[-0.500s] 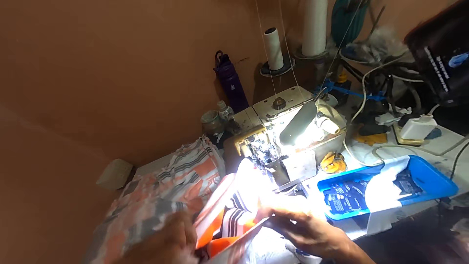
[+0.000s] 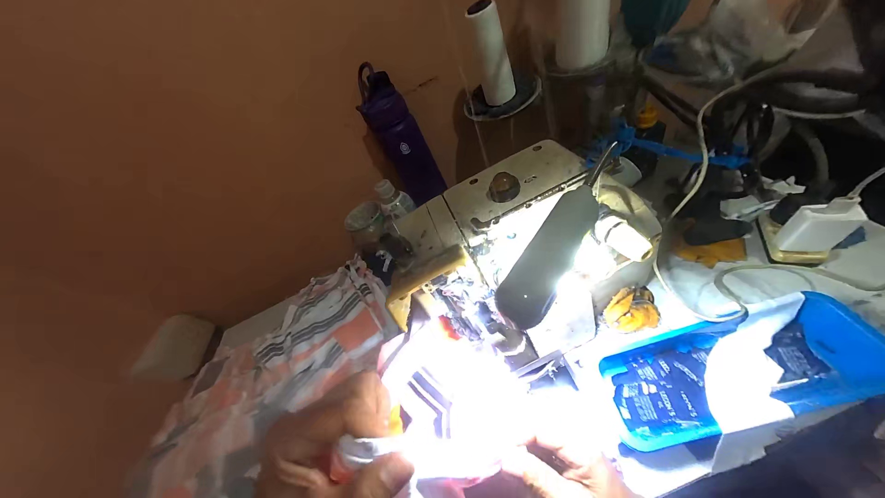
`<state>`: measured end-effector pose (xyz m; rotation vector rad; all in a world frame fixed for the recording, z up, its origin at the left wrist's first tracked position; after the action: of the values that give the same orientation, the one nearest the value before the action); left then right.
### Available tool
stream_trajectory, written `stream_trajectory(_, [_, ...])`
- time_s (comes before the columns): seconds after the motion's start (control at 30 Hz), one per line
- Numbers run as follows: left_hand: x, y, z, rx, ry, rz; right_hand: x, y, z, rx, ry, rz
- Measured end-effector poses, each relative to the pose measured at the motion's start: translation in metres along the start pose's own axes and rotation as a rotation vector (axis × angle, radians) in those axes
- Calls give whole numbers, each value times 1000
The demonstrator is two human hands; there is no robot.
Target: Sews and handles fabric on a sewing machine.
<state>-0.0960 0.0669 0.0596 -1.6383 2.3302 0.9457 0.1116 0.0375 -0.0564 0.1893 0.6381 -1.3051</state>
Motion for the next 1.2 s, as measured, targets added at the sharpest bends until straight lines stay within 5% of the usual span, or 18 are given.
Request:
stream_trajectory(0.37, [-7,-46,-2,-583,-11,-12,-21,1,-16,94,60,-43])
stream_trajectory(0.63, [16,-99,10,-1146,9,-357,5,0,-2,566,59,-143])
stream_trajectory(0.87, [26,-117,16,-1207,23,-502,77,21,3,1268,-55,32])
stream_trajectory(1.2, [5,-103,30,-1132,94,-496,79,38,7,1305,102,245])
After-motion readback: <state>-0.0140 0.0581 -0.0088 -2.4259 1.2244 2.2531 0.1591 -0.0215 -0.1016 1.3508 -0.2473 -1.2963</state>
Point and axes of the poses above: each hand's wrist, its own x-axis away from the middle knuckle, its own y-axis out of the back of the hand, z = x × y, the point moved 3 cm from there along -x, towards the middle knuckle, and after that the axes turned 4 degrees about -z, right-handed, at the moved point
